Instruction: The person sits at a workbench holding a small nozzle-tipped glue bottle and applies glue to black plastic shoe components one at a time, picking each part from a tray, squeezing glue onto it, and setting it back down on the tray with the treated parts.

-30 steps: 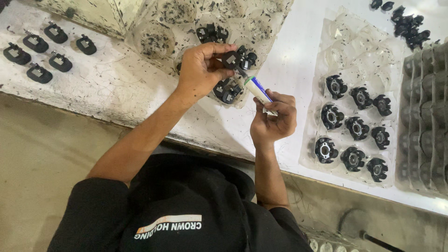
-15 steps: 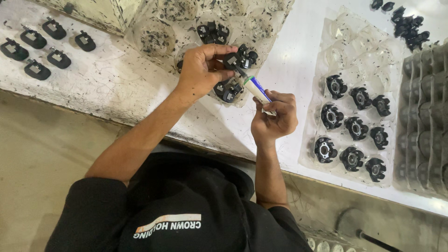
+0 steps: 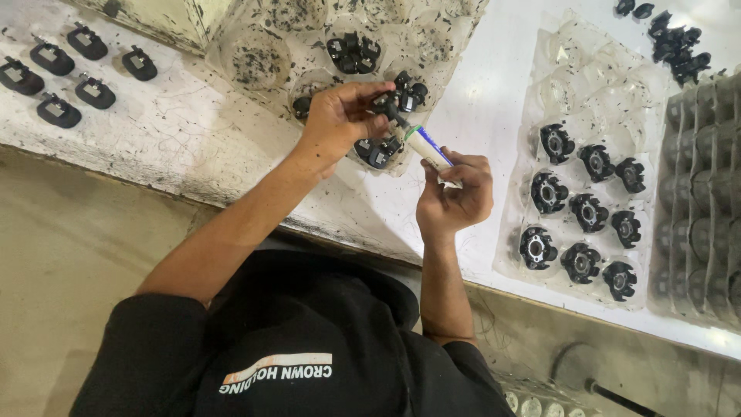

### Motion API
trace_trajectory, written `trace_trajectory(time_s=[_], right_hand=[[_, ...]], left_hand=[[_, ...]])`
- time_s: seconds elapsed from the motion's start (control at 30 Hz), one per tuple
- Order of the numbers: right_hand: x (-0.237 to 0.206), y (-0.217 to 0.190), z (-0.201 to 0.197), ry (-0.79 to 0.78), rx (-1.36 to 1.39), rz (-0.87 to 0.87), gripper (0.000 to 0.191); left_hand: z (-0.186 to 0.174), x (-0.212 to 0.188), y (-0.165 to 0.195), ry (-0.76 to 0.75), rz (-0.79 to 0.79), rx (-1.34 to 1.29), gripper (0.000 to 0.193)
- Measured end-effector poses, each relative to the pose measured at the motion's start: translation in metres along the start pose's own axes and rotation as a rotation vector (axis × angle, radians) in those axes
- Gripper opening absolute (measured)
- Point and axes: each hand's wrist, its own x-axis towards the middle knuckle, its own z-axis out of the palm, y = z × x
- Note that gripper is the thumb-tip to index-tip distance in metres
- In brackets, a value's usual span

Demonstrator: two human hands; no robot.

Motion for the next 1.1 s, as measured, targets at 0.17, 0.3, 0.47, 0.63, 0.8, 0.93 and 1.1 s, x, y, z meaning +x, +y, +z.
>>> trace_trajectory(time_s=[0.17,0.3,0.47,0.63,0.8,0.93,1.1], right_hand=[[0.000,0.002,0.001,0.108,0.063,-0.057,0.043],[0.000,0.000,-0.002,0.075,0.054,-0.070,0.044],[-0.001,-0.003,-0.004,0.024,-0.001,-0.069,0.044],[-0.003,-0.005,-0.004,0.035,0.008,-0.052,0.044],[-0.004,-0.006,-0.007,0.019,0.007,-0.043,0.044],[-0.003,-0.005,-0.008,0.002,0.026,-0.031,0.044],[-0.004,-0.001,-0.010,-0.019,0.038,0.037,0.045]], left_hand=[[-0.003,-0.007,-0.009,-0.071,-0.101,-0.141,0.043],[0.000,-0.010,-0.014,-0.058,-0.155,-0.143,0.036],[-0.001,-0.015,-0.013,-0.136,-0.167,-0.152,0.036],[-0.003,-0.016,-0.010,-0.125,-0.216,-0.209,0.037],[-0.004,-0.018,-0.007,-0.121,-0.235,-0.204,0.037],[-0.004,-0.021,-0.005,-0.135,-0.234,-0.232,0.038],[-0.003,-0.023,-0.001,-0.088,-0.235,-0.228,0.034]])
